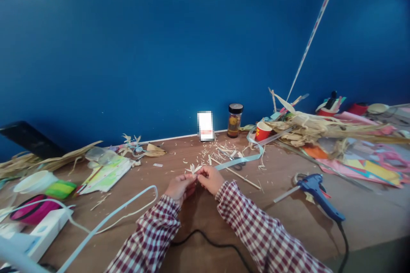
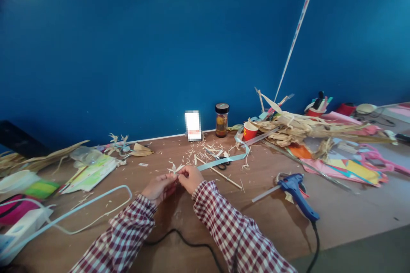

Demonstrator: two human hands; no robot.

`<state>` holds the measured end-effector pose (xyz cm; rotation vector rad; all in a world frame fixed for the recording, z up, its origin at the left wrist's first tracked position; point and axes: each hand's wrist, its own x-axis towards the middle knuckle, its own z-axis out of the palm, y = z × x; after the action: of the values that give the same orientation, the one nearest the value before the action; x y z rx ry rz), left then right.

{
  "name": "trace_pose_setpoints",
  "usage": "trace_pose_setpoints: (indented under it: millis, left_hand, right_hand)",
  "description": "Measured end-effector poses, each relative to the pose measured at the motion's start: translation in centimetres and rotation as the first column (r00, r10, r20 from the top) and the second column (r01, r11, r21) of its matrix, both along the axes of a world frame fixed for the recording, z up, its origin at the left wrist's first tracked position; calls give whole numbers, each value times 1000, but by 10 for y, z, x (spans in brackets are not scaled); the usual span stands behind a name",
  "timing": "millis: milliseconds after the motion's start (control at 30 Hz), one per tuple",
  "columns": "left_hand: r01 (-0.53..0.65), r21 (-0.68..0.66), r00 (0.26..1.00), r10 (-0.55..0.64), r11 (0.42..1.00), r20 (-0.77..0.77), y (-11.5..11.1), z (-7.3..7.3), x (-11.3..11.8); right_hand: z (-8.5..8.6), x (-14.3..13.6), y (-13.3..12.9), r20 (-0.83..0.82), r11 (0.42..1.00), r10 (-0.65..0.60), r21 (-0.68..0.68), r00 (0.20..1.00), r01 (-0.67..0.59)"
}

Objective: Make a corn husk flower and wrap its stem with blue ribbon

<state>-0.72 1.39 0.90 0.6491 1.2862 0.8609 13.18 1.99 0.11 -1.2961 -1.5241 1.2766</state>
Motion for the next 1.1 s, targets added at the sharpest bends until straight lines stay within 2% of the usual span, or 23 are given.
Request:
trace_pose_setpoints:
  millis: [167, 333, 533, 833, 1100]
  left_hand:
    - [-12, 14, 1000, 13, 1000, -15, 1, -5, 1]
    - [-7, -19, 1000, 7, 1000, 1, 0, -4, 2]
    - [38, -68, 999, -36, 997, 34, 0, 1, 1]
    - [88, -114, 995, -82, 990, 54, 0, 7, 1]
    - [67, -115, 996, -60, 991, 62, 2, 3, 0]
  right_hand:
    - [-2, -2, -4, 47, 999, -26, -32, 999, 28]
    - [1, 3, -5, 55, 993, 36, -118, 998, -30]
    - [-5, 11, 0, 42, 978, 109, -181, 993, -100]
    - [-2, 13, -1, 38, 976, 153, -164, 988, -145]
    - [-3, 10, -3, 63, 990, 76, -120, 995, -68]
